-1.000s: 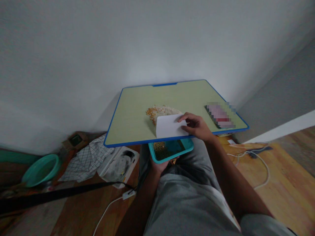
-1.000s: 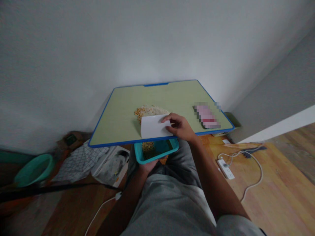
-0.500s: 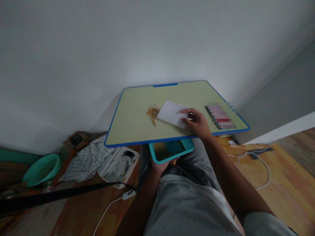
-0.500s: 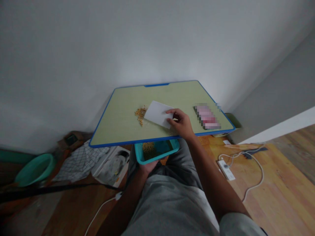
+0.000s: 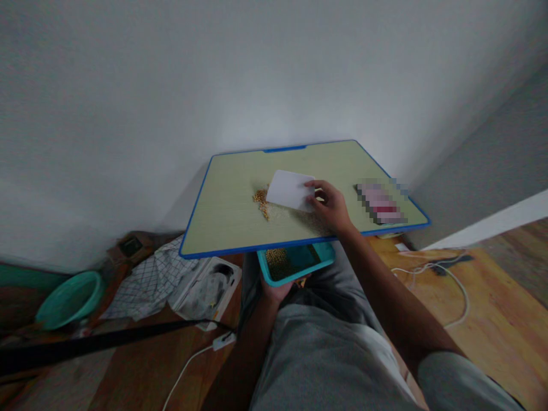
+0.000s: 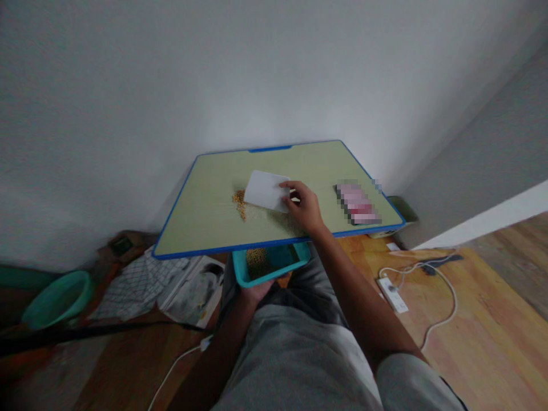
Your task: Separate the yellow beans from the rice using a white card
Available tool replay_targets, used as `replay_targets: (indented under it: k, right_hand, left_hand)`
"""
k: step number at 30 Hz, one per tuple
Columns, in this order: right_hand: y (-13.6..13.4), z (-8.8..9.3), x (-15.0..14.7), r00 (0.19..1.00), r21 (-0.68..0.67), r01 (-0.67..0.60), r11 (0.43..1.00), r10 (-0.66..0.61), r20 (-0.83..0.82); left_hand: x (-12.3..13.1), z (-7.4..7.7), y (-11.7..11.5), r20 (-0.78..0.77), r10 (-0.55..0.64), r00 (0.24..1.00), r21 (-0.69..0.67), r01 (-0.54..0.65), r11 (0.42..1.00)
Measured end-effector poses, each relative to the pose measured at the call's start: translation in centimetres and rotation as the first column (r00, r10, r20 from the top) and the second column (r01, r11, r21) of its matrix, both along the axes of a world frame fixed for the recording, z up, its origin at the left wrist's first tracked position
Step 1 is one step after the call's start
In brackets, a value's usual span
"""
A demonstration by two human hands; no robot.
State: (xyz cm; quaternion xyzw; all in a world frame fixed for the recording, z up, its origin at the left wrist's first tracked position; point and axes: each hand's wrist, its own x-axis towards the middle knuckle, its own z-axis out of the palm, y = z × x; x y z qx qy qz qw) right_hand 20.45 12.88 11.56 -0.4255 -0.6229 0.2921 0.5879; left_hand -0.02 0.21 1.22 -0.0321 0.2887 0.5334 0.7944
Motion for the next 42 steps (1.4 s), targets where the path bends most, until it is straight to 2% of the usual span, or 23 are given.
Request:
replay_targets:
  k: [11, 20, 24, 27, 33, 36, 38, 42]
  right_hand:
    - [-0.4, 0.1, -0.1, 0.999, 0.026, -0.033, 0.999, 0.033, 0.026]
    - [-0.6, 0.1, 0.0, 0.997, 0.007, -0.078, 0.997, 0.078, 0.017]
    - [-0.6, 0.1, -0.1, 0.996, 0.012, -0.082, 0.997, 0.082, 0.022]
    - [-0.6, 0.2, -0.1, 0.995, 0.004, -0.089, 0.996, 0.089, 0.049]
    - [-0.8, 0.4, -0.1, 0.995, -0.001, -0.084, 0.996, 0.084, 0.052]
    - [-0.8, 0.4, -0.2, 0.996, 0.021, -0.068, 0.997, 0.066, 0.065]
    - [-0.6, 0.3, -0.2, 0.995, 0.031, -0.066, 0.997, 0.063, 0.079]
    - [-0.5, 0.3, -0.3, 0.991, 0.025, -0.086, 0.996, 0.083, 0.107]
  left_hand:
    - [-0.1, -0.5, -0.1, -0.013, -0.018, 1.0, 0.013, 0.019, 1.0]
    - [0.3, 1.4, -0.1, 0.001, 0.017, 1.0, -0.066, -0.017, 0.998]
    - [0.3, 1.7, 0.0, -0.006, 0.038, 0.999, -0.077, -0.039, 0.996]
    - [0.2, 1.3, -0.1, -0.008, 0.02, 1.0, -0.051, -0.02, 0.998]
    - [-0.1, -1.0, -0.1, -0.011, 0.001, 1.0, 0.022, -0.001, 1.0]
    - [-0.2, -1.7, 0.0, -0.01, -0.015, 1.0, 0.058, 0.016, 0.998]
    - [-0.2, -1.5, 0.1, -0.001, -0.016, 1.0, 0.053, 0.016, 0.998]
    - [-0.1, 0.0, 0.0, 0.017, -0.003, 1.0, -0.023, 0.004, 1.0]
